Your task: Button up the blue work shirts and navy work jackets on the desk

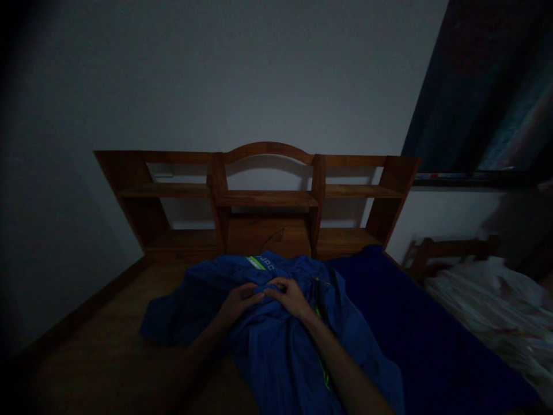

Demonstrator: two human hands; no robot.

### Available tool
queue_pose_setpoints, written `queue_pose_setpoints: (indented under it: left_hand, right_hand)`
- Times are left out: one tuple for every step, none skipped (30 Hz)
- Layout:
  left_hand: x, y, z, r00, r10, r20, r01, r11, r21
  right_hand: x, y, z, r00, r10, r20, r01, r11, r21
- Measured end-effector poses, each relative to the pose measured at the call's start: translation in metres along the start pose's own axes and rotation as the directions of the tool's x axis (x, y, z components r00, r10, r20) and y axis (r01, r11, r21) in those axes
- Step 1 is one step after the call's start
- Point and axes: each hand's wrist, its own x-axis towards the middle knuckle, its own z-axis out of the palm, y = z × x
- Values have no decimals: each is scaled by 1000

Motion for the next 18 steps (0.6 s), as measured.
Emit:
queue_pose_setpoints:
  left_hand:
    - [0, 0, 0, 1000, 1, 11, -1, 1000, 4]
    - [0, 1, -1, 1000, 4, 22, -4, 1000, 5]
    - [-1, 0, -1, 1000, 6, 31, -6, 1000, 5]
    - [-1, 0, -2, 999, 3, 38, -3, 1000, 4]
    - [-1, -1, -3, 999, -5, 48, 5, 1000, 1]
    - [0, -1, -4, 998, -17, 59, 17, 1000, -4]
    - [0, -2, -5, 997, -31, 72, 32, 999, -13]
    - [0, -3, -6, 996, -43, 84, 46, 999, -27]
    - [0, -3, -7, 994, -54, 98, 59, 997, -44]
    - [1, -3, -7, 991, -65, 116, 72, 996, -57]
    - [1, -3, -8, 989, -75, 127, 84, 995, -60]
    - [1, -3, -9, 988, -84, 129, 91, 994, -53]
    - [1, -2, -9, 988, -90, 129, 95, 995, -38]
    - [1, -2, -8, 988, -91, 123, 94, 995, -21]
    - [1, -1, -8, 990, -88, 114, 90, 996, -7]
    - [0, -1, -7, 991, -85, 107, 85, 996, -2]
    - [0, -1, -7, 991, -81, 103, 82, 997, -3]
    - [-1, 0, -6, 992, -79, 100, 80, 997, -6]
  right_hand:
    - [0, 0, 0, 1000, -4, -7, 4, 1000, -10]
    - [0, -1, 0, 1000, -9, -16, 8, 1000, -19]
    - [0, -1, 0, 1000, -15, -25, 14, 999, -31]
    - [0, -2, 1, 999, -20, -30, 19, 999, -42]
    - [0, -3, 1, 999, -25, -33, 23, 998, -51]
    - [0, -3, 2, 999, -30, -34, 28, 998, -58]
    - [0, -4, 2, 999, -37, -32, 35, 997, -64]
    - [0, -4, 3, 999, -43, -31, 41, 997, -66]
    - [0, -4, 3, 998, -47, -28, 45, 997, -65]
    - [0, -4, 4, 999, -47, -27, 45, 997, -60]
    - [0, -4, 4, 999, -44, -25, 43, 998, -54]
    - [0, -5, 4, 999, -40, -22, 39, 998, -47]
    - [0, -5, 4, 999, -37, -21, 36, 998, -41]
    - [0, -6, 4, 999, -37, -22, 36, 999, -38]
    - [0, -6, 4, 999, -37, -27, 36, 999, -38]
    - [0, -7, 3, 999, -35, -32, 34, 999, -39]
    - [0, -8, 3, 999, -29, -35, 28, 999, -39]
    - [0, -8, 2, 999, -22, -37, 20, 999, -38]
